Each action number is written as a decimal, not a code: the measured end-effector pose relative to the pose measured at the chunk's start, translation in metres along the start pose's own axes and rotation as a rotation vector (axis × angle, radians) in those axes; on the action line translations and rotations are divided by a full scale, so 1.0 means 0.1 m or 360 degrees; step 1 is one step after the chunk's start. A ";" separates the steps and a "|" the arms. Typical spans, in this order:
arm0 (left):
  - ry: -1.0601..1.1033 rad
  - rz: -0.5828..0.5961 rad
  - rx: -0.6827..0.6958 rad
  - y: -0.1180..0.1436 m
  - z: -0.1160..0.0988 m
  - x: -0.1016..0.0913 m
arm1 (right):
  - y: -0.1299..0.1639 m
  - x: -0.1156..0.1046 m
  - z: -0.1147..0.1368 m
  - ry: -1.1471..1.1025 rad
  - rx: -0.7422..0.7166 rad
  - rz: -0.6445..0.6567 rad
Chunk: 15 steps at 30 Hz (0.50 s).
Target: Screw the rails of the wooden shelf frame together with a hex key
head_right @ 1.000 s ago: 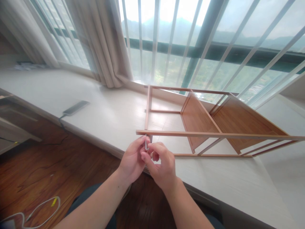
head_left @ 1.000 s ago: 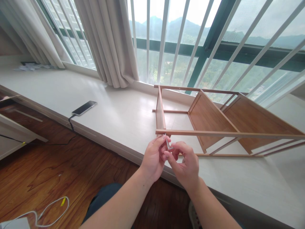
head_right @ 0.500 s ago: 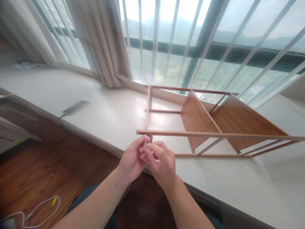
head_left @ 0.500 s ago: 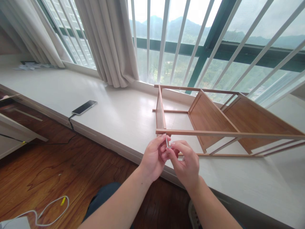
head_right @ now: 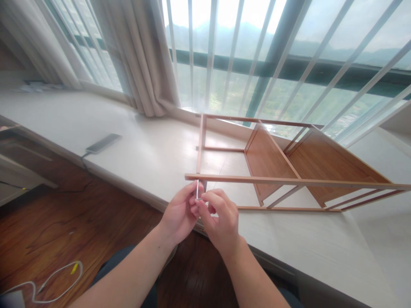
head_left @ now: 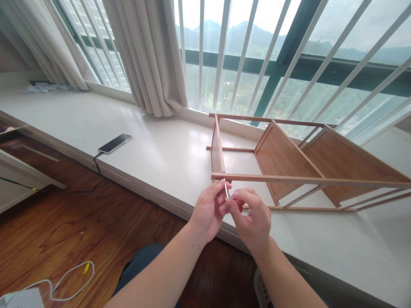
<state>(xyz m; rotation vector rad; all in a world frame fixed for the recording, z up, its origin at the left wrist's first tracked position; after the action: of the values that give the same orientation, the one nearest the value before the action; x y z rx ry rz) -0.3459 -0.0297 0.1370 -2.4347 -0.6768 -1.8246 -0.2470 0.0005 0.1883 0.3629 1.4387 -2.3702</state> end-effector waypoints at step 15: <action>-0.0051 -0.0007 0.0052 0.00 -0.01 -0.02 | 0.02 -0.01 0.00 -0.0061 0.0064 0.0003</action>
<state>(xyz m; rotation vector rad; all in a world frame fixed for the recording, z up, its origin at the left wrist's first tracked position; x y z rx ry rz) -0.3476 -0.0306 0.1357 -2.4487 -0.7086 -1.7653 -0.2457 0.0003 0.1873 0.3274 1.3752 -2.3941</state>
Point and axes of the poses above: each hand's wrist, its own y-axis away from the middle knuckle, its own x-axis out of the palm, z = x × y, the point moved 7 cm from there along -y, towards the middle knuckle, and after that the axes turned 13 degrees about y, right-handed, at the moved point
